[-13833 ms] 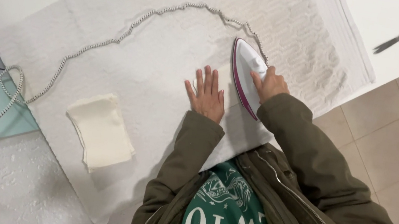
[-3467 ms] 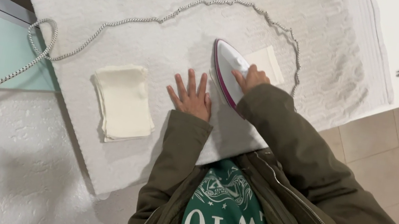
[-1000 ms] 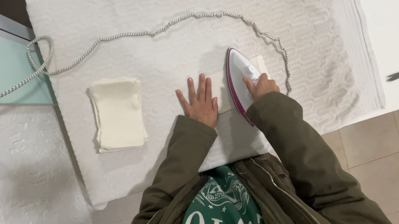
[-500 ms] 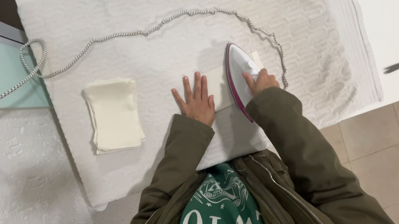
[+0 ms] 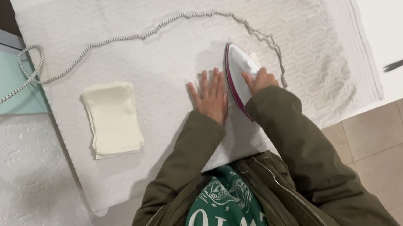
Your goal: The recorder is ironing small pieces of white fabric on a cloth-covered table.
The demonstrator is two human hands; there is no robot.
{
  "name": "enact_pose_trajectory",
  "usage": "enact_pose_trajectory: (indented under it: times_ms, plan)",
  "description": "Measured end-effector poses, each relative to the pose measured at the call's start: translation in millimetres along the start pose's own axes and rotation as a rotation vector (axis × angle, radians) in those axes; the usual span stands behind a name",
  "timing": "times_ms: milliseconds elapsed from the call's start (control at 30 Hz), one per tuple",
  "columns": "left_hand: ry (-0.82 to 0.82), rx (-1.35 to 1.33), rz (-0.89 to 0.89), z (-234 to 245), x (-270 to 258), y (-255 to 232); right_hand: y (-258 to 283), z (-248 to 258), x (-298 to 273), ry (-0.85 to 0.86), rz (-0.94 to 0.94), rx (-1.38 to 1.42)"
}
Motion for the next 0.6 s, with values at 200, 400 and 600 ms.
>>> enact_pose_trajectory:
  times_ms: [200,400,600]
  plan:
    - [0.118,-0.029,0.057,-10.1,3.0,-7.0,10.0,12.3,1.6,-0.009,0.004,-0.013]
    - [0.067,-0.042,0.03,-7.8,2.0,-5.3,-1.4,16.9,1.5,0.105,-0.076,-0.026]
    - [0.038,-0.011,0.028,0.8,1.9,-6.5,-11.2,12.0,14.3,-0.036,-0.012,0.002]
Point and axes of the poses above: each hand's wrist, its own x-axis towards the middle knuckle, its own z-axis out of the back of the hand, y = z × x, the point moved 4 cm from there along x, towards the middle knuckle, and after that the axes turned 14 degrees about -z, right-handed, at the moved point
